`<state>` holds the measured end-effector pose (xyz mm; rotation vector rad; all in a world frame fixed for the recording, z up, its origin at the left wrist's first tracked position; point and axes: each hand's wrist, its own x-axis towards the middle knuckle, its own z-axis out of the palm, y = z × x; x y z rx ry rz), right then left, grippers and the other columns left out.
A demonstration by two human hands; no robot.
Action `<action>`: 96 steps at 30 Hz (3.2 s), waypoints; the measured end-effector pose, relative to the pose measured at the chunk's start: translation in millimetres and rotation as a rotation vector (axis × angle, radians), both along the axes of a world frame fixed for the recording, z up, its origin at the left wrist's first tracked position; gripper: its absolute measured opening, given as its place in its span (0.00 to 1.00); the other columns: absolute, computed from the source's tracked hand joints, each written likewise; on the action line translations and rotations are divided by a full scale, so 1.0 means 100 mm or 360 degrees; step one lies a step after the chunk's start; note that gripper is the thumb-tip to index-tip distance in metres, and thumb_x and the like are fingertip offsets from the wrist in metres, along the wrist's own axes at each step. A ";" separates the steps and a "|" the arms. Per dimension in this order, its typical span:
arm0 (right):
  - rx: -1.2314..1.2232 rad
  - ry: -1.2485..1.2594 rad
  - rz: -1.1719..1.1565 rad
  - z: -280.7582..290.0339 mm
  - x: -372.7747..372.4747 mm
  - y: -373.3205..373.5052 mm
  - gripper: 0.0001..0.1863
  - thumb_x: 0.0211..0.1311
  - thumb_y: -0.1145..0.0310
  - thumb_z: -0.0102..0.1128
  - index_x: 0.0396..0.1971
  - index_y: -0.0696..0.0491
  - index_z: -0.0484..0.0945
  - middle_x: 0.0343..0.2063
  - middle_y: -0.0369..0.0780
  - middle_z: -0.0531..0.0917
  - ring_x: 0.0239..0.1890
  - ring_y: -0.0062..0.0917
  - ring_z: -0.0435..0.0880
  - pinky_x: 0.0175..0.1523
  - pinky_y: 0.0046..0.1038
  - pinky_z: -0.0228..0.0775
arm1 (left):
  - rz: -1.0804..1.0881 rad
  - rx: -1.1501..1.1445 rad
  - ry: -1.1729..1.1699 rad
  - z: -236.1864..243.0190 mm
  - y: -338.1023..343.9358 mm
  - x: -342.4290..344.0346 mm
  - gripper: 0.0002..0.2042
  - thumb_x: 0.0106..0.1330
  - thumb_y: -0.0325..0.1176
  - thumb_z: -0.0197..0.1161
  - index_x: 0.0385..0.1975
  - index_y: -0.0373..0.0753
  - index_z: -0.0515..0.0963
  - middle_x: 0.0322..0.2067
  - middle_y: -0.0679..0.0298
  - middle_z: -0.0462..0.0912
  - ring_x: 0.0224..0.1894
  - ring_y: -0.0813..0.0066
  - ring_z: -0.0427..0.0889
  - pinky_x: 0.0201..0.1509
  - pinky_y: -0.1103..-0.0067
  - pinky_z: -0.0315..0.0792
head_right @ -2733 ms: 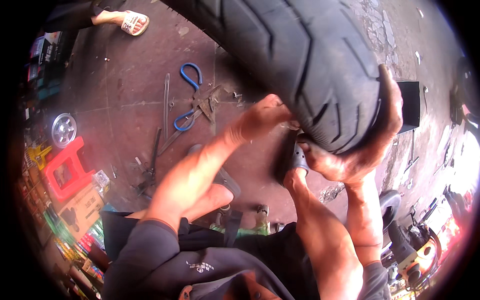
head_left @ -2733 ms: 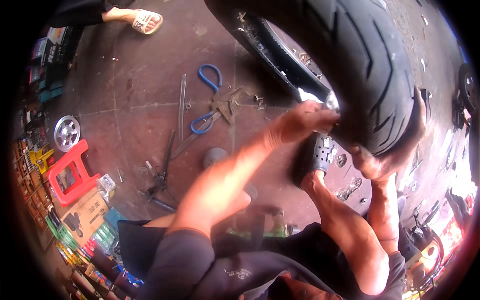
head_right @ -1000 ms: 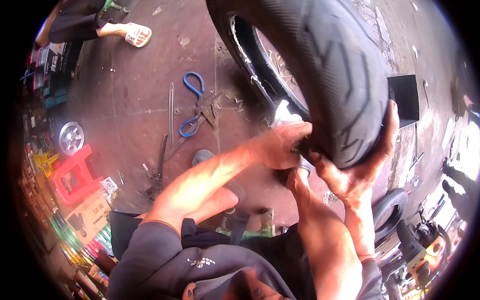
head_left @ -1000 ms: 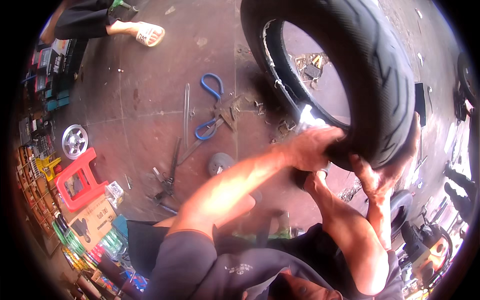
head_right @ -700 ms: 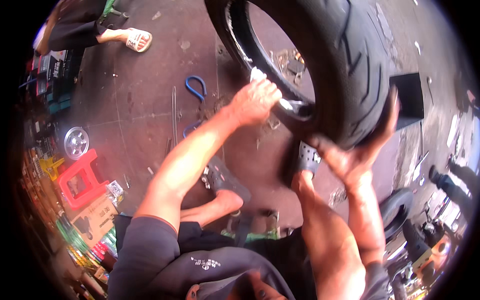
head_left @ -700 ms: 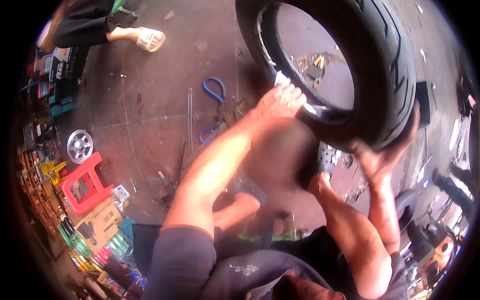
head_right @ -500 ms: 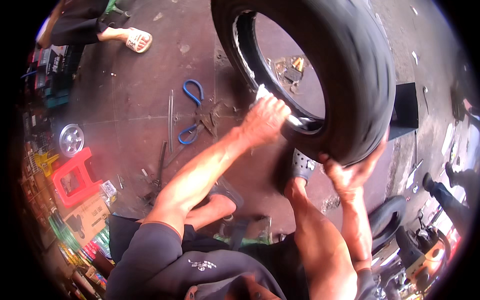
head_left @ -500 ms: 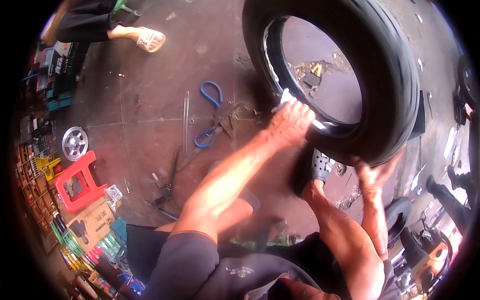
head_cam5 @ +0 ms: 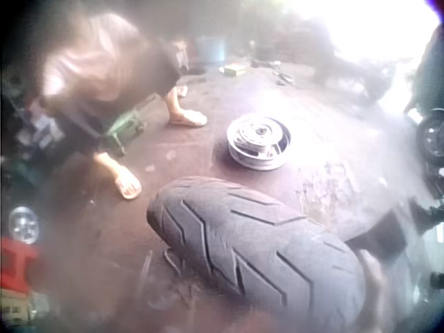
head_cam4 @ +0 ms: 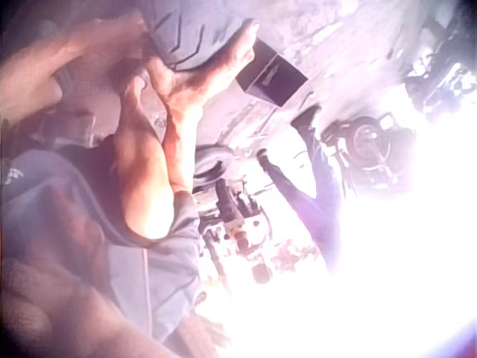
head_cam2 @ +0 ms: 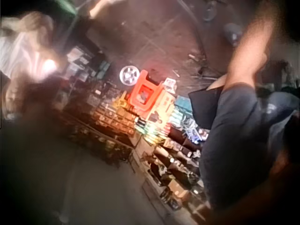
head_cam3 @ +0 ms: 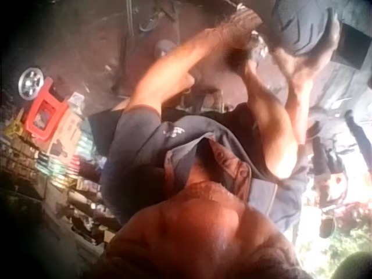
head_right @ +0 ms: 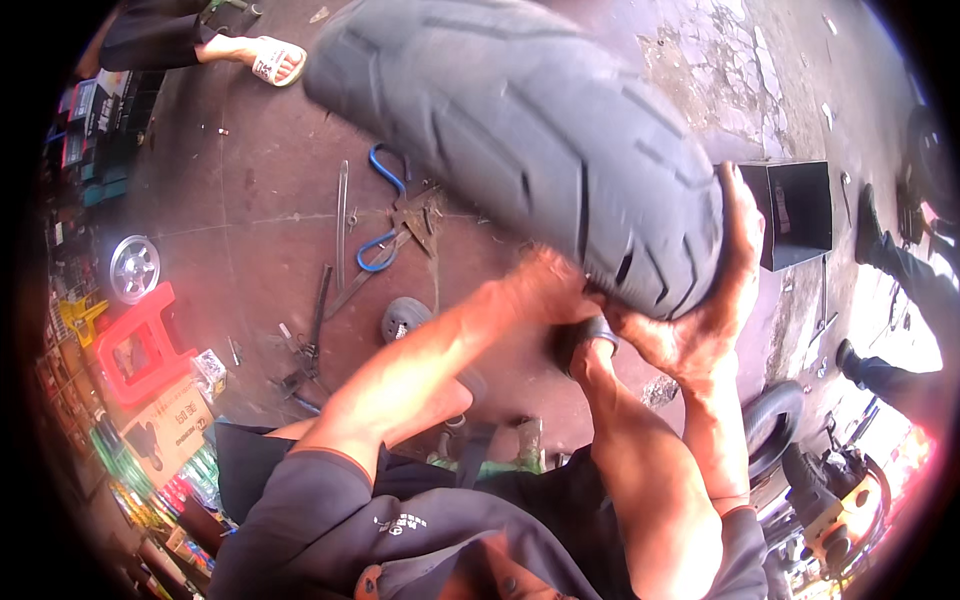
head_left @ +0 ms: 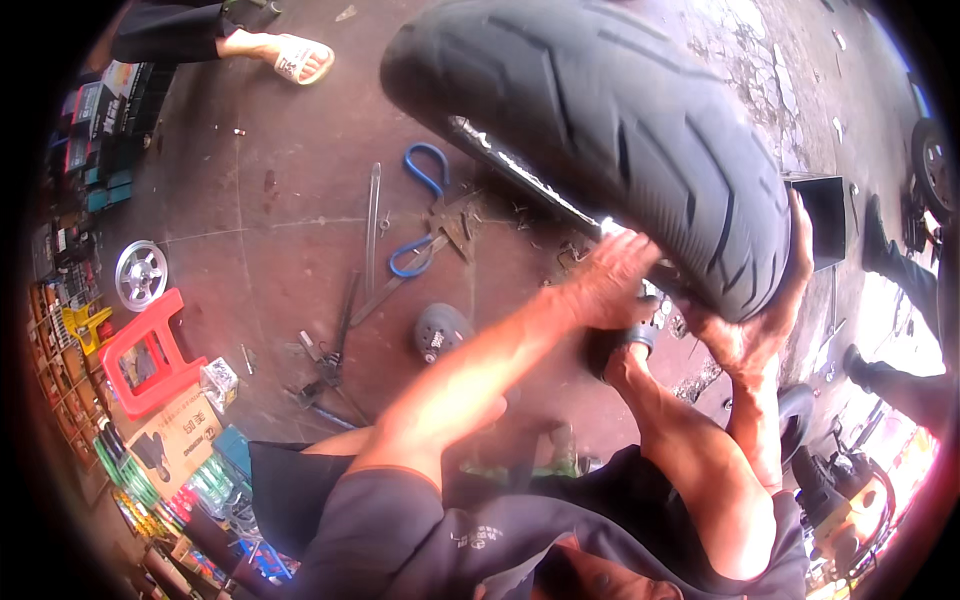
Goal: The person removes a tire from a wheel rim using metal levers, then cleans the inside of the rim with a cloth.
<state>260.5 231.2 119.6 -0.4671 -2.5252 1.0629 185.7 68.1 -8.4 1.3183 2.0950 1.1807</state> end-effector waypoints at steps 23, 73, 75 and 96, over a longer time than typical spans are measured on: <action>0.0006 0.0108 0.0314 0.45 -0.22 0.18 0.65 0.37 0.40 0.80 0.71 0.63 0.59 0.58 0.52 0.74 0.62 0.40 0.75 0.68 0.40 0.63 | 0.0357 0.0137 0.0176 -0.34 0.26 0.62 0.41 0.55 0.51 0.73 0.65 0.34 0.66 0.60 0.44 0.72 0.66 0.39 0.67 0.73 0.52 0.56; -0.0477 -0.0202 0.0030 -0.63 -0.38 -0.17 0.53 0.33 0.62 0.76 0.66 0.57 0.62 0.54 0.49 0.77 0.58 0.37 0.78 0.64 0.39 0.68 | 0.0309 -0.0679 0.0397 -0.21 -0.73 -0.60 0.20 0.48 0.25 0.62 0.45 0.33 0.73 0.41 0.48 0.76 0.48 0.46 0.74 0.56 0.58 0.67; -0.0436 -0.0220 0.0088 -0.64 -0.38 -0.20 0.53 0.33 0.63 0.76 0.66 0.57 0.62 0.55 0.48 0.76 0.58 0.36 0.77 0.64 0.38 0.68 | 0.0633 -0.0073 -0.0052 -0.08 -0.44 -0.30 0.19 0.53 0.23 0.60 0.47 0.34 0.76 0.42 0.54 0.81 0.48 0.52 0.79 0.56 0.61 0.70; -0.1091 -0.0306 -0.0165 -1.09 -0.10 0.15 0.48 0.45 0.54 0.76 0.66 0.57 0.64 0.55 0.42 0.76 0.58 0.30 0.73 0.66 0.33 0.63 | 0.1853 0.0964 -0.1657 -0.27 -1.65 -2.10 0.33 0.77 0.58 0.48 0.68 0.34 0.67 0.66 0.54 0.72 0.68 0.60 0.69 0.73 0.63 0.61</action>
